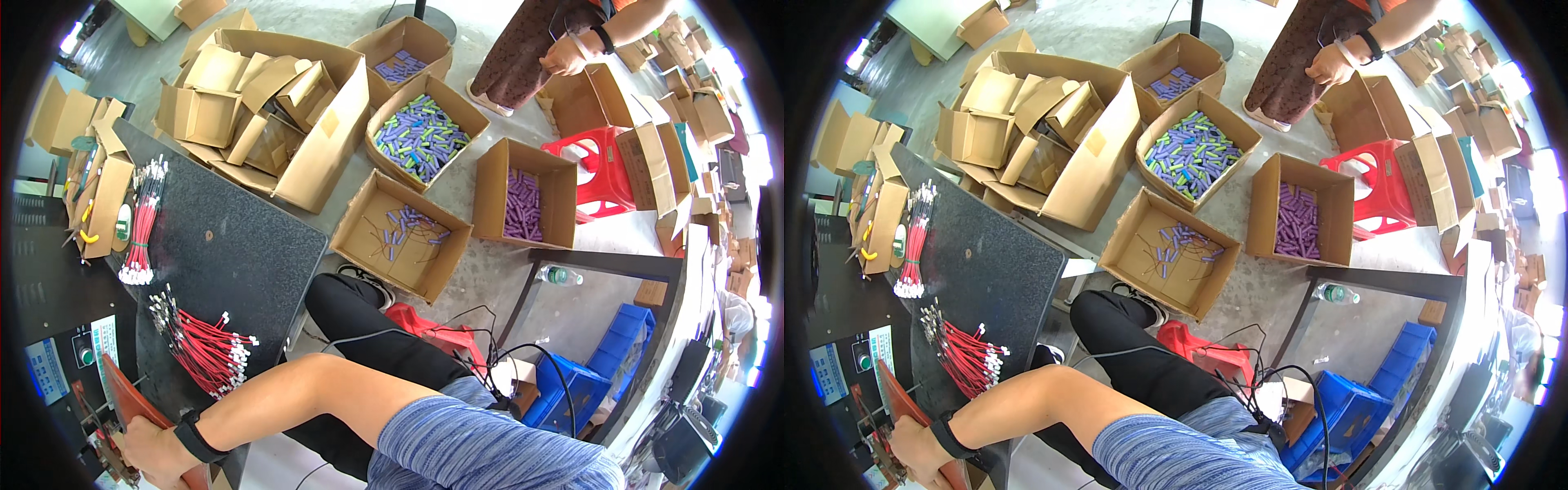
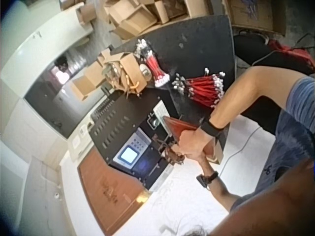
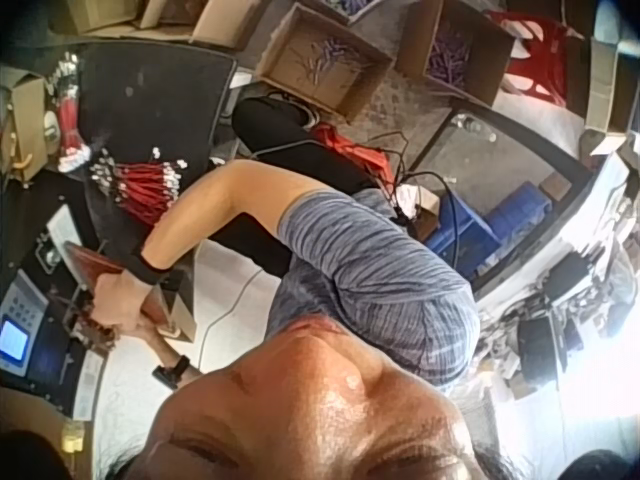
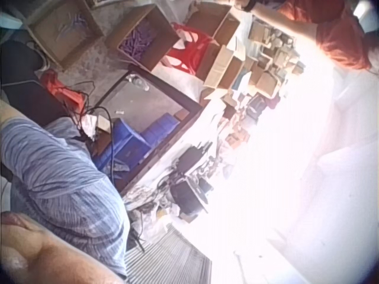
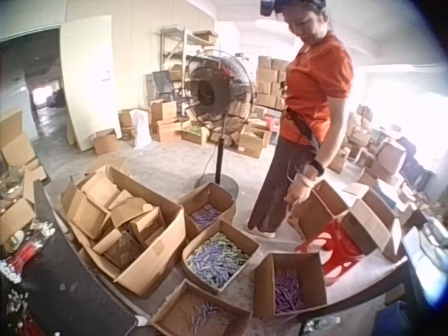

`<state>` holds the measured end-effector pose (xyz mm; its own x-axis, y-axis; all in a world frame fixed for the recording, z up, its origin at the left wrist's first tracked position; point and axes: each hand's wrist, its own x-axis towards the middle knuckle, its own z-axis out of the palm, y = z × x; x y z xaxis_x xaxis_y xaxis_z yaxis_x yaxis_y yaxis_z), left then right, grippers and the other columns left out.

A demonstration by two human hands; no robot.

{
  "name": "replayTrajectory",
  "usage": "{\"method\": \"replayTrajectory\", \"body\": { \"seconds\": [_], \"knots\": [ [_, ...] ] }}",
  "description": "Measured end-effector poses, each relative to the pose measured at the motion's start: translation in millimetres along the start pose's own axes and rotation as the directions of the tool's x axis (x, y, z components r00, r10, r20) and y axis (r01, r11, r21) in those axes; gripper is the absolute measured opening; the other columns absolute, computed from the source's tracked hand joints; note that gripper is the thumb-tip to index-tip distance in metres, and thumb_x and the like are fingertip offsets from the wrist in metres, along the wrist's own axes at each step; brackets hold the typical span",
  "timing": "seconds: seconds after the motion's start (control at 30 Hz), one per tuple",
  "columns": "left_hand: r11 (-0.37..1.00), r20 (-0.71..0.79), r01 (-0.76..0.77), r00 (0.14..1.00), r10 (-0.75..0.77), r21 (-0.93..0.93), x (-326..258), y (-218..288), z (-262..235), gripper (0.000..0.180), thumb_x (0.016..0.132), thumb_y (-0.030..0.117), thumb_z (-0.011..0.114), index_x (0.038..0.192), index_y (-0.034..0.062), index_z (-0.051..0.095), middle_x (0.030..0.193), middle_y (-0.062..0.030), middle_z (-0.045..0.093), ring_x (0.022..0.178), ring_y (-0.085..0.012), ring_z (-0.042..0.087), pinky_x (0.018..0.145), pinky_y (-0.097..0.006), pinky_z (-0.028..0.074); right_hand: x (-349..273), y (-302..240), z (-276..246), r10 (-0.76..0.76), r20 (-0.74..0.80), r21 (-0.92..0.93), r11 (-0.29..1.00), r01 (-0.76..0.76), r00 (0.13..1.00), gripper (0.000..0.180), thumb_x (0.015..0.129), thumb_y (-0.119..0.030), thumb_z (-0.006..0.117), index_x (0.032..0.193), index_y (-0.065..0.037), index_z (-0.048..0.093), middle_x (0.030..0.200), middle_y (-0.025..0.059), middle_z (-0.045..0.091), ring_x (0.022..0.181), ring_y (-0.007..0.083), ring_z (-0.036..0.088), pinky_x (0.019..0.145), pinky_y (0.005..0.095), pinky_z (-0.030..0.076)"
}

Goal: Using a spot welding machine to connect wires to cylindrical battery cells and sorting components in a warehouse setting.

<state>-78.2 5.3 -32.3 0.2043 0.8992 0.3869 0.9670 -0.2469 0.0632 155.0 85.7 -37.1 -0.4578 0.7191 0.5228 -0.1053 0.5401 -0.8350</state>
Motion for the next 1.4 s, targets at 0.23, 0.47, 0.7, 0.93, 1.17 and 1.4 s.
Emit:
{"method": "replayTrajectory", "body": {
  "seconds": [0.23, 0.47, 0.7, 0.93, 1.17, 1.4],
  "knots": [
    [1.0, -0.011, -0.008, 1.0, 0.008, -0.003, 1.3, 0.7, -1.5, 0.047, 0.087, 0.041, 0.061, 0.098, -0.0048, 0.058, 0.09, -0.0181, 0.063, 0.075, -0.0286, 0.059, 0.065, -0.042, 0.047, 5.3, 1.3, 0.0, -0.008, 0.04, -0.007, 1.0, 0.009, 0.999, 0.022, 0.065, -0.022, 0.065, 0.08, -0.008, 0.073, 0.074, 0.012, 0.069, 0.07, 0.0278, 0.067, 0.055, 0.0392, 0.048],
    [1.0, -0.018, -0.012, 1.0, 0.011, -0.019, -2.7, 3.4, 1.1, 0.047, 0.088, 0.041, 0.061, 0.097, -0.0049, 0.058, 0.089, -0.0178, 0.063, 0.074, -0.0281, 0.059, 0.065, -0.042, 0.047, 9.9, 12.5, 4.9, 0.026, 0.145, -0.061, 0.998, -0.017, 0.989, 0.023, 0.055, -0.027, 0.064, 0.07, -0.012, 0.072, 0.068, 0.0094, 0.065, 0.069, 0.0268, 0.065, 0.061, 0.0357, 0.042],
    [0.998, -0.15, -0.066, 0.987, 0.065, -0.002, 1.3, 23.4, -0.6, 0.047, 0.088, 0.043, 0.061, 0.088, -0.0045, 0.06, 0.08, -0.0148, 0.063, 0.068, -0.0239, 0.058, 0.06, -0.04, 0.046, 3.2, 0.1, -16.8, 0.063, 0.184, -0.092, 0.995, -0.047, 0.981, 0.024, 0.056, -0.022, 0.063, 0.074, -0.011, 0.072, 0.073, 0.011, 0.067, 0.073, 0.0287, 0.065, 0.066, 0.0355, 0.043],
    [0.982, -0.011, 0.145, 0.989, -0.147, -0.121, -4.0, 23.1, -10.8, 0.039, 0.091, 0.028, 0.057, 0.104, -0.0082, 0.055, 0.097, -0.0184, 0.061, 0.088, -0.0276, 0.057, 0.077, -0.038, 0.044, 3.5, 0.2, -17.4, 0.034, 0.174, -0.036, 0.999, -0.028, 0.984, 0.023, 0.056, -0.022, 0.062, 0.071, -0.007, 0.071, 0.071, 0.0133, 0.066, 0.072, 0.0302, 0.065, 0.064, 0.0389, 0.044],
    [0.951, -0.176, 0.222, 0.949, -0.262, -0.216, -3.1, 14.8, 28.9, 0.038, 0.092, 0.025, 0.054, 0.111, -0.0079, 0.052, 0.103, -0.0164, 0.06, 0.095, -0.0257, 0.056, 0.085, -0.037, 0.043, -8.7, 1.3, -39.4, 0.0, -0.19, 0.107, 0.994, 0.021, 0.982, 0.01, 0.054, -0.011, 0.057, 0.055, -0.001, 0.058, 0.056, 0.0184, 0.057, 0.06, 0.0378, 0.058, 0.059, 0.0453, 0.041],
    [0.816, -0.045, 0.313, 0.923, -0.381, -0.487, 3.7, 44.2, 4.9, 0.027, 0.096, 0.025, 0.05, 0.089, -0.0013, 0.053, 0.079, -0.0054, 0.053, 0.072, -0.0135, 0.05, 0.066, -0.029, 0.041, -70.8, -42.8, -92.2, -0.256, -0.399, 0.279, 0.881, 0.383, 0.88, 0.01, 0.071, -0.005, 0.054, 0.067, 0.0, 0.046, 0.061, 0.0143, 0.047, 0.06, 0.0344, 0.05, 0.054, 0.0448, 0.037]
  ]
}}
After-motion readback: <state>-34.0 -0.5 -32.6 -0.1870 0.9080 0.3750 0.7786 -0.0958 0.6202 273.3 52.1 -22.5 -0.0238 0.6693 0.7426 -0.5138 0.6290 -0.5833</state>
